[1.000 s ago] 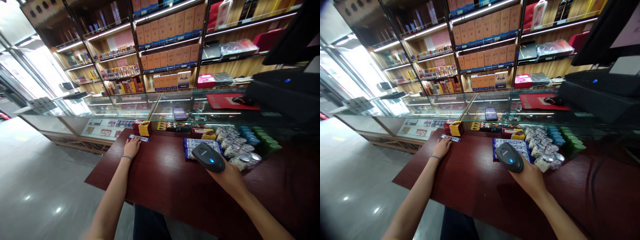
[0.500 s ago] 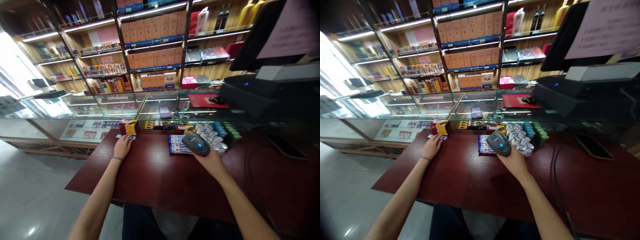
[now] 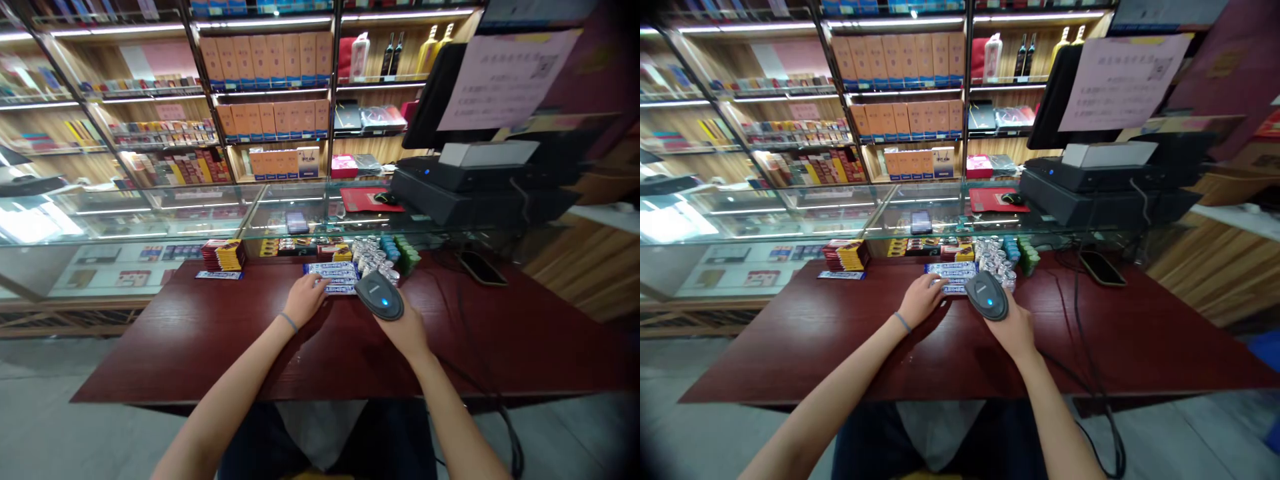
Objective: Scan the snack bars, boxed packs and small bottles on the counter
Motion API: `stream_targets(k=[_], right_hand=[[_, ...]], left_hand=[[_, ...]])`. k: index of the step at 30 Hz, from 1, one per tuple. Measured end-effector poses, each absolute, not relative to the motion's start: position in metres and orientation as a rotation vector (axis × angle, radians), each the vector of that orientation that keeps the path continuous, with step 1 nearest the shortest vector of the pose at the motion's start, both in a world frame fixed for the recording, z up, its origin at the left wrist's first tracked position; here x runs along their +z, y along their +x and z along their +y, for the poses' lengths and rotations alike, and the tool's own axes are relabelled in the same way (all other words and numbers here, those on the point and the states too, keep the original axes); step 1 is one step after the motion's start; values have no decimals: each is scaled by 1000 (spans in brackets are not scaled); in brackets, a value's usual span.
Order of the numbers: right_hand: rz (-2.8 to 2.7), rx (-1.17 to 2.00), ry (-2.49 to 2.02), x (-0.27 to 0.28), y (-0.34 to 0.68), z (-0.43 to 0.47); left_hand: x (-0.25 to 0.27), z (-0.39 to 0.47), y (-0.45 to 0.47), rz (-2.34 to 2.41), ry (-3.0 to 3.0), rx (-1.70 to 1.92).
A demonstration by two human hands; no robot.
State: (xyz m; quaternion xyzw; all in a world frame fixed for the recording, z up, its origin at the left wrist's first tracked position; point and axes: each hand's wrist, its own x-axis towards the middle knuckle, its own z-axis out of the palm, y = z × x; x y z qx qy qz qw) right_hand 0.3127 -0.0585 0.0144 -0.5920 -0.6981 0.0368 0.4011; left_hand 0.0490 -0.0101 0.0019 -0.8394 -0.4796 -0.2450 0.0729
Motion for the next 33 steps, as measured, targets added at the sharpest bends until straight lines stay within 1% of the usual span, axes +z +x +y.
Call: stream_targets(k=[5, 8, 11, 15, 18, 21, 23, 28, 33], right_hand=[[-1772, -56, -1506, 15, 311, -66], [-1782, -140, -1505, 15, 308, -67], [-1771, -179, -1501, 14, 305, -65], [-1770, -105, -1496, 16, 295, -60], [-1799, 8, -1516, 22, 282, -54], [-1872, 151, -1507, 31, 265, -44], [-1927, 241, -1450, 36, 252, -37], [-2040, 403, -1266, 40, 225, -26], [-2016, 412, -1288, 34, 220, -34]], left_hand=[[-10, -7, 68, -1360, -2529, -639], [-13, -7, 67, -1351, -2541, -695], [-9, -10, 62, -1370, -2525, -908], [3, -10, 46, -1509, -2420, -1404], [10, -5, 21, -1777, -2266, -1786], [9, -1, -11, -2071, -2075, -2079], [4, -1, -31, -2177, -1943, -2241], [-10, -8, -54, -2316, -1799, -2463], [-14, -9, -55, -2374, -1769, -2504]])
